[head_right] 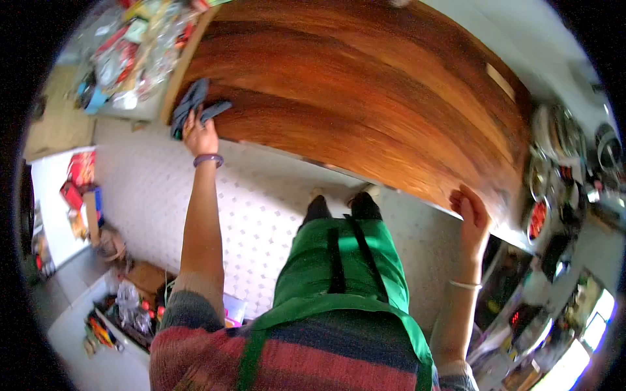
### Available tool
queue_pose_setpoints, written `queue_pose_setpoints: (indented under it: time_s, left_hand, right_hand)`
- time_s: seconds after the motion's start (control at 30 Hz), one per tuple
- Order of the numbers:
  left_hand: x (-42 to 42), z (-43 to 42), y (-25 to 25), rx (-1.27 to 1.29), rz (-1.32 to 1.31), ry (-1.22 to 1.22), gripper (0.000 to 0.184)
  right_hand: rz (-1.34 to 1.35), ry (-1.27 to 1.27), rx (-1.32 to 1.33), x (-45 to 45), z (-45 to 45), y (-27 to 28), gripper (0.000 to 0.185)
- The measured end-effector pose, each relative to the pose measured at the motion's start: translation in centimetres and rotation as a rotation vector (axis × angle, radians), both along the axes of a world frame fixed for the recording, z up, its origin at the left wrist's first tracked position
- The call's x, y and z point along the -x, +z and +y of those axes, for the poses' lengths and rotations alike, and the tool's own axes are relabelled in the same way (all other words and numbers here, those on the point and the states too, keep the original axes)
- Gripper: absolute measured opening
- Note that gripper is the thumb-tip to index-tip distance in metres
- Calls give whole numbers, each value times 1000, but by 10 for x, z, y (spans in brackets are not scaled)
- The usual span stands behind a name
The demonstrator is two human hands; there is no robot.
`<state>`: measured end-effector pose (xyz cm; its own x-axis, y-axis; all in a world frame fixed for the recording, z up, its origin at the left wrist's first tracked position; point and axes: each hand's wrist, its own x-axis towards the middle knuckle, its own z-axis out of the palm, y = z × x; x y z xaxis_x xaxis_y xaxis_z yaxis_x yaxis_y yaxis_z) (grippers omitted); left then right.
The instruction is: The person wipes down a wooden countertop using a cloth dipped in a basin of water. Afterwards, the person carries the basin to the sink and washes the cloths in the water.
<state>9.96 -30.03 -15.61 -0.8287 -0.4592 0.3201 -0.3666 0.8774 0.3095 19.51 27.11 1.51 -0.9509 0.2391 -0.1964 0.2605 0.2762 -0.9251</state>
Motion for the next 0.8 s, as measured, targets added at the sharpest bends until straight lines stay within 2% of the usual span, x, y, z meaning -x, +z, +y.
queue_pose_setpoints:
  time_s: [0.03,0.07,0.13,0.17,0.2,0.23,0.3,0.37,0.43,0.47,0.5,0.57,0.63,0.7,0.77,0.8]
  left_hand:
    - [-6,21,-8,20,66,-15,42]
    - [-17,63,6,1,39,-20,41]
    - [-41,155,30,60,-133,-135,48]
    - [-56,197,14,144,-160,-254,44]
    - [-61,249,43,-492,-100,-370,48]
    - [-77,302,52,-185,-189,-509,55]
    - [-96,379,63,-111,-316,-889,60]
    - [-108,428,52,-166,-247,-1153,62]
    - [-84,426,63,-25,-196,-1230,69]
    - [-67,418,57,-1,-168,-1202,68]
    - [-45,408,36,-132,-135,-1090,59]
    - [20,396,60,-18,-186,-864,45]
    - [77,403,28,282,30,-709,43]
    - [118,455,20,269,-51,-496,46]
    - [136,540,52,71,-230,-592,46]
    - [137,586,47,-81,-192,-698,45]
  right_hand:
    - [-29,-19,-82,-7,2,5,27]
    - [-49,-112,-5,-15,4,4,26]
    - [-39,-95,-37,-30,11,-3,25]
    - [-44,-63,-46,-34,12,-6,25]
    - [-79,-87,14,-35,7,-1,25]
    - [-76,-87,86,-38,9,-2,25]
    - [-63,-72,128,-46,17,-5,25]
    - [-102,-47,41,-58,38,-1,24]
    - [-116,-131,26,-78,77,-1,25]
    - [-119,-199,46,-93,103,-4,25]
    - [-121,-270,70,-109,129,-9,25]
    - [-144,-410,66,-148,184,-23,25]
    - [-137,-518,76,-180,221,-31,24]
    - [-166,-610,92,-205,240,-36,24]
    - [-182,-625,133,-223,251,-49,24]
    - [-192,-638,144,-231,255,-53,24]
